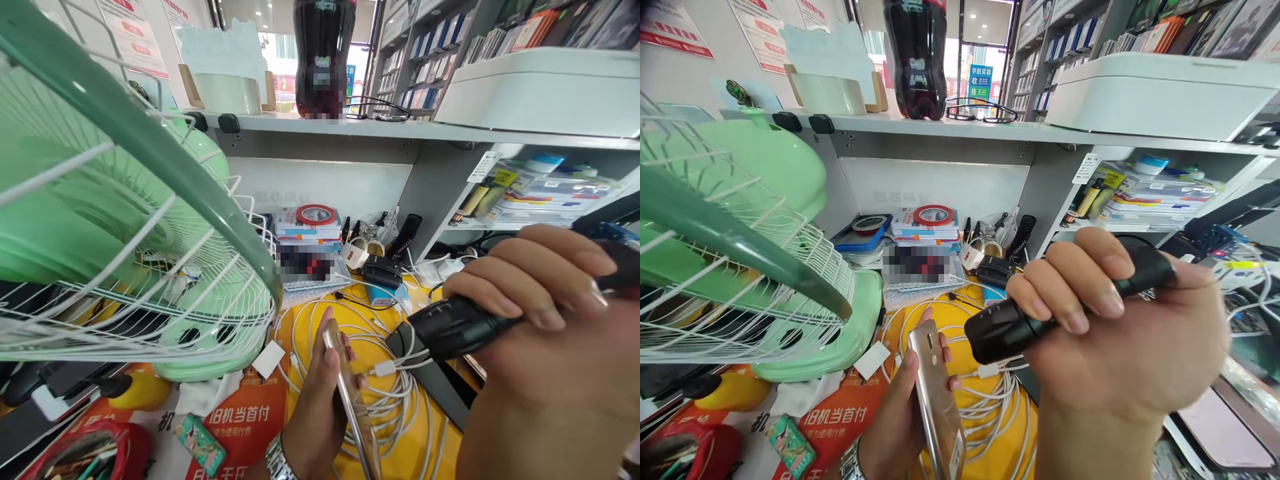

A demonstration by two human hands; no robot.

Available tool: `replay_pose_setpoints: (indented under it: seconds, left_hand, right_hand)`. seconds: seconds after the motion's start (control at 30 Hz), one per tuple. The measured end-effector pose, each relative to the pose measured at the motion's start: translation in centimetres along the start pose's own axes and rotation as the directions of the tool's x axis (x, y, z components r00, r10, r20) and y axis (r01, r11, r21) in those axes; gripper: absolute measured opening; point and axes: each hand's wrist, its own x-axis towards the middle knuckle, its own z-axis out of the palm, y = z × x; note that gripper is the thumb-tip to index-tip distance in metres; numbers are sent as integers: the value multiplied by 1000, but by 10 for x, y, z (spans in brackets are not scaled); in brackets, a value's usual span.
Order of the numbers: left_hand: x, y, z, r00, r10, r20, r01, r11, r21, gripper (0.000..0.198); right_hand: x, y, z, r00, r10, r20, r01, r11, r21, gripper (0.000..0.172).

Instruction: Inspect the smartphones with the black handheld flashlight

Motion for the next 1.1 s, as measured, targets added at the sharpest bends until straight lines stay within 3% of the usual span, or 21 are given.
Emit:
replay_pose_setpoints:
  seconds: [0.1, 0.37, 0.63, 0.73, 0.83, 1.0, 1.1]
  left_hand:
    - [-1, -2, -1, 997, 78, 29, -79, 995, 57, 80]
    - [1, 2, 1, 994, 109, 7, -109, 994, 14, 69]
    - [2, 12, 4, 997, 51, -62, -63, 974, -217, 50]
    - [5, 18, 7, 992, 5, -125, -42, 956, -291, 42]
    - [7, 22, 7, 991, -59, -118, 10, 925, -379, 33]
    - [11, 25, 1, 972, -162, -172, 69, 891, -449, 38]
    - [13, 26, -3, 952, -202, -232, 83, 895, -438, 46]
  right_hand:
    - [3, -2, -7, 994, 88, 68, -100, 972, 213, 17]
    - [1, -1, 3, 993, 72, -96, -35, 939, 342, 9]
    - [1, -2, -6, 997, 82, 11, -82, 965, 250, 15]
    - [1, -1, -4, 996, 89, -23, -81, 968, 236, 17]
    - [-1, -2, 4, 993, 111, -27, -103, 971, 216, 19]
    - [-6, 0, 19, 955, 188, 231, -193, 981, -3, 28]
    - [-10, 5, 25, 927, 262, 268, -255, 965, -59, 27]
